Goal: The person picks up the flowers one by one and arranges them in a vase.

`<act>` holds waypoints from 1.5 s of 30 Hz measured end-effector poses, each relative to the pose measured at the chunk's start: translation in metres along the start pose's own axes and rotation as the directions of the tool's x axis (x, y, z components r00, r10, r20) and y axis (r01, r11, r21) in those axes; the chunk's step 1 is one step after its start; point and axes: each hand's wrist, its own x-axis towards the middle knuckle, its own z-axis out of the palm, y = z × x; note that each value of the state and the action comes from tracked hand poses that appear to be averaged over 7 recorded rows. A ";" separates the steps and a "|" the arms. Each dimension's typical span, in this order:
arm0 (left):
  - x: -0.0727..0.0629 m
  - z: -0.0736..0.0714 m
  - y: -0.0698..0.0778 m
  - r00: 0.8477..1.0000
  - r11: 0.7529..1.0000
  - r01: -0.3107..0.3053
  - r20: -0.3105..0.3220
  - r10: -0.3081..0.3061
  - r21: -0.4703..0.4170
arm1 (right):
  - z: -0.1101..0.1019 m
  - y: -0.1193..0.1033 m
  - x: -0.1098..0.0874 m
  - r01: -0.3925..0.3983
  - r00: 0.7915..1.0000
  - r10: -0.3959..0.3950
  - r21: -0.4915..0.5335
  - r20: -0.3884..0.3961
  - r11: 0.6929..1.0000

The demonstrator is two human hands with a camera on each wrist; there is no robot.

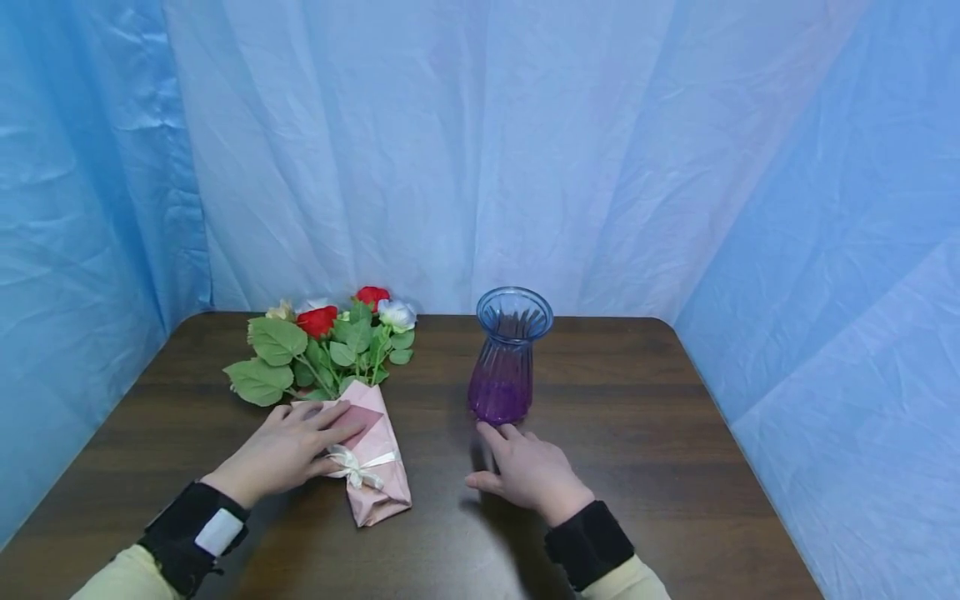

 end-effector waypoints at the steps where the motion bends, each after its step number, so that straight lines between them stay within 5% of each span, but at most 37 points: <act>1: 0.001 0.000 0.001 1.000 1.000 0.006 0.002 -0.006 0.003 | 0.000 -0.001 0.001 0.009 1.000 -0.009 -0.004 -0.002 1.000; 23: 0.026 0.005 0.027 0.996 0.995 0.082 0.029 -0.084 0.064 | 0.003 -0.017 0.021 0.143 0.990 -0.143 -0.071 0.003 0.987; 31: 0.034 0.007 0.036 0.986 0.986 0.156 0.047 -0.159 0.064 | 0.006 -0.020 0.026 0.185 0.982 -0.188 -0.121 -0.016 0.975; 45: 0.039 0.006 0.049 0.970 0.960 0.234 0.029 -0.240 0.153 | 0.014 -0.028 0.030 0.350 0.919 -0.377 -0.198 -0.117 0.915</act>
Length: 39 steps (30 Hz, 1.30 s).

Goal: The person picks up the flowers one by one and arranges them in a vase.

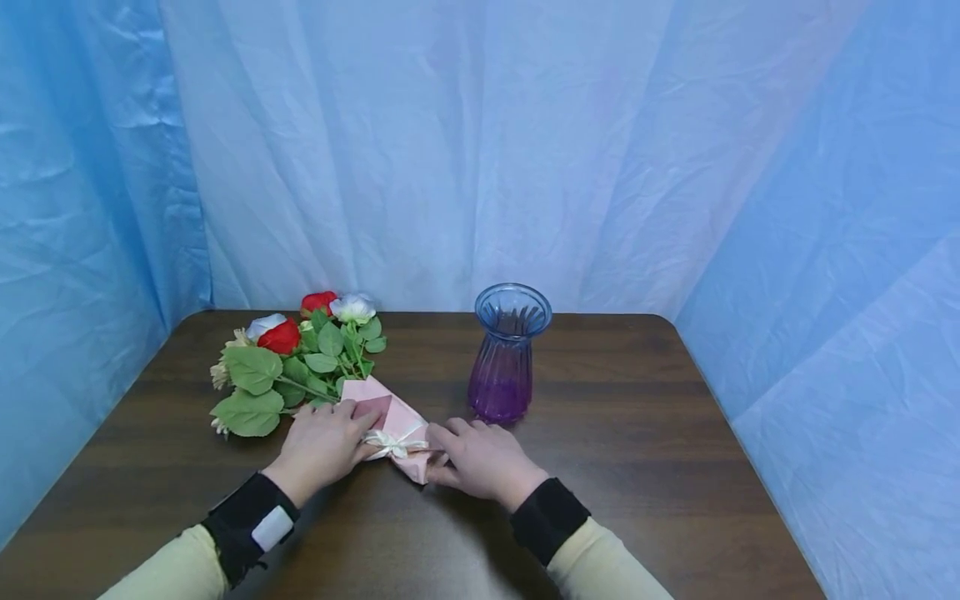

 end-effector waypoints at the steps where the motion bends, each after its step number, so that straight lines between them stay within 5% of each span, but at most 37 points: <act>1: 0.000 0.000 0.001 1.000 1.000 0.008 0.004 -0.008 0.007 | 0.001 -0.001 0.001 0.012 1.000 -0.012 -0.008 -0.014 1.000; 19: 0.002 0.004 0.006 0.997 0.997 0.065 -0.052 -0.063 0.043 | 0.015 -0.012 0.021 0.051 0.978 -0.063 -0.066 -0.197 0.997; 29: -0.002 -0.008 0.003 0.997 0.997 0.075 0.022 -0.076 0.017 | 0.025 -0.014 0.035 0.067 0.932 -0.118 -0.158 -0.343 0.985; 35: -0.004 -0.019 -0.007 0.998 0.996 0.036 0.054 -0.031 -0.086 | 0.030 -0.014 0.039 0.063 0.911 -0.131 -0.181 -0.391 0.981; 39: -0.002 -0.022 -0.015 0.999 0.988 0.024 0.035 -0.019 -0.152 | 0.032 -0.014 0.041 0.060 0.916 -0.122 -0.170 -0.382 0.984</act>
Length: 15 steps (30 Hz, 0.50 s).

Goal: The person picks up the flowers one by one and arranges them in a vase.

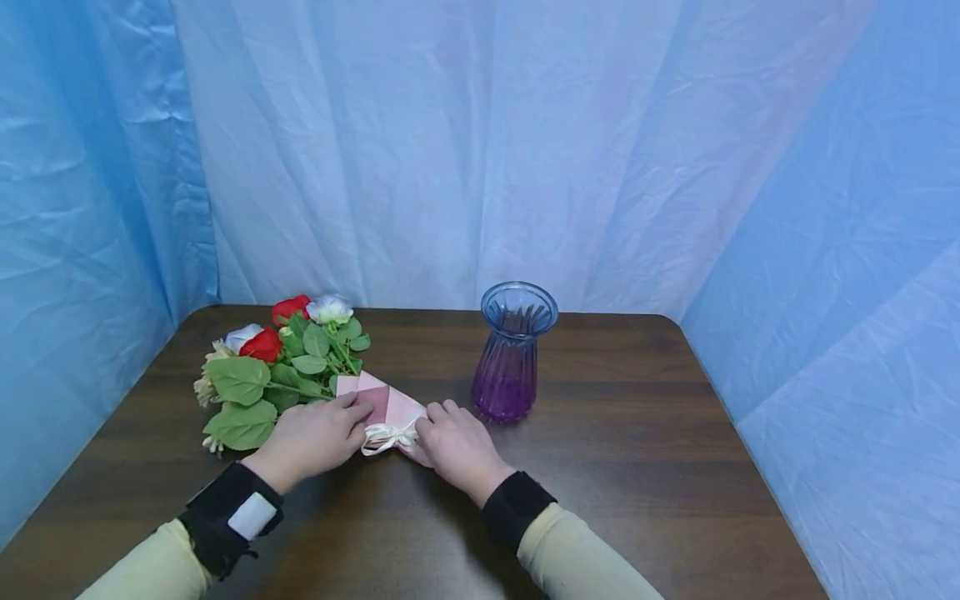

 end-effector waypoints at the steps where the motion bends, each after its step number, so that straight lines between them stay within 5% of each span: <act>1: 0.000 0.000 -0.002 1.000 1.000 -0.010 -0.018 0.010 -0.009 | 0.000 0.000 0.000 -0.004 1.000 0.004 0.004 0.008 1.000; 7: -0.003 -0.001 -0.009 0.989 0.995 -0.097 -0.114 0.092 -0.038 | -0.001 0.000 0.000 -0.028 0.998 0.026 0.027 0.058 0.999; 15: -0.002 0.003 -0.009 0.987 0.987 -0.148 -0.068 0.143 -0.070 | 0.000 0.001 0.000 -0.041 0.995 0.036 0.044 0.096 0.998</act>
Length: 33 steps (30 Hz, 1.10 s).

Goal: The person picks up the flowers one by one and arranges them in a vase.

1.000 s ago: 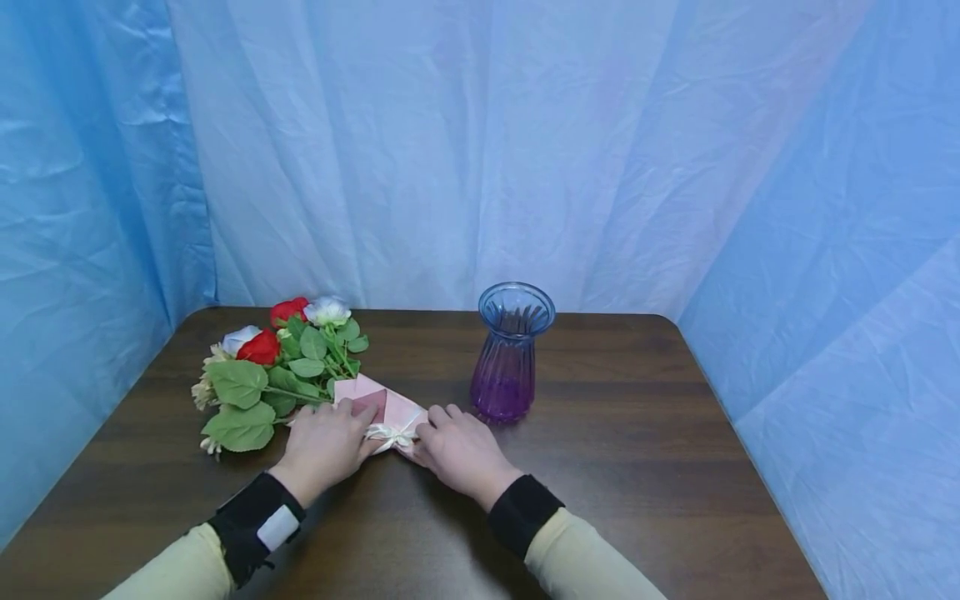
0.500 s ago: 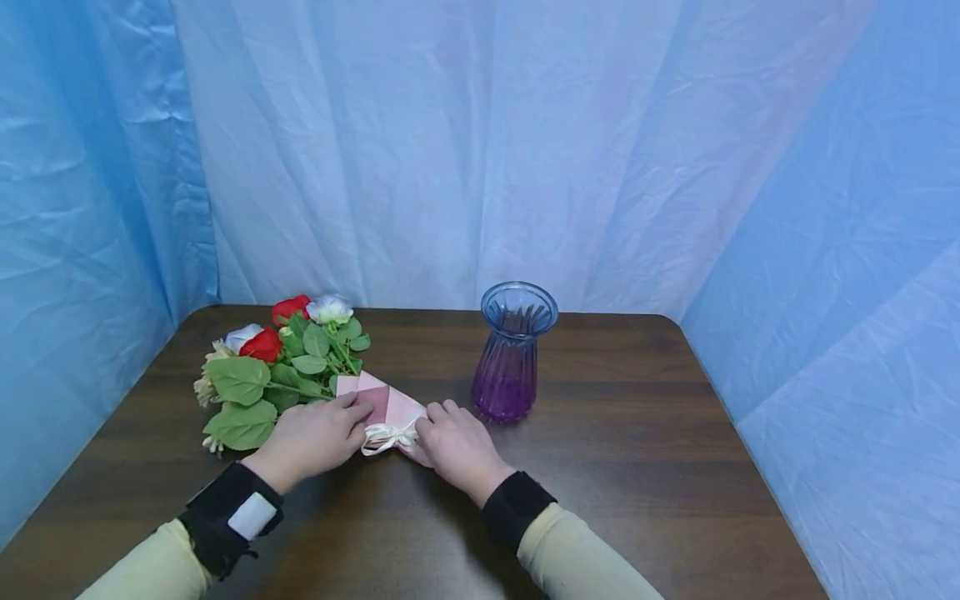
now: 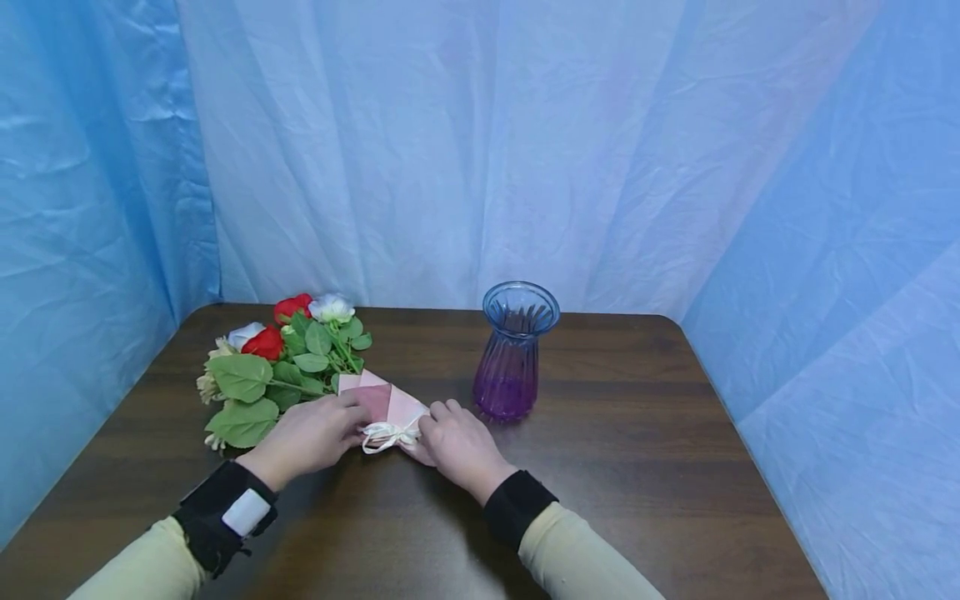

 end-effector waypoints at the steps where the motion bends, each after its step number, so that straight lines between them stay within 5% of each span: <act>1: 0.001 0.001 0.000 1.000 1.000 0.000 0.003 0.000 0.002 | 0.000 0.000 0.000 -0.003 1.000 0.003 0.004 0.007 1.000; 9: 0.007 0.008 -0.002 1.000 1.000 -0.005 -0.028 0.004 -0.024 | -0.001 0.001 -0.002 -0.044 0.999 0.044 0.069 -0.003 0.997; 18: 0.012 0.003 -0.001 0.994 0.985 0.107 0.020 -0.105 -0.136 | -0.006 0.003 0.000 -0.110 0.994 0.106 0.187 0.027 0.976; 24: 0.014 0.005 -0.002 0.994 0.984 0.094 -0.033 -0.100 -0.154 | -0.007 0.000 0.000 -0.155 0.988 0.157 0.215 0.006 0.964; 33: 0.018 0.007 -0.001 0.995 0.981 0.082 -0.032 -0.089 -0.177 | -0.010 -0.009 0.000 -0.035 0.997 0.041 0.102 -0.061 0.994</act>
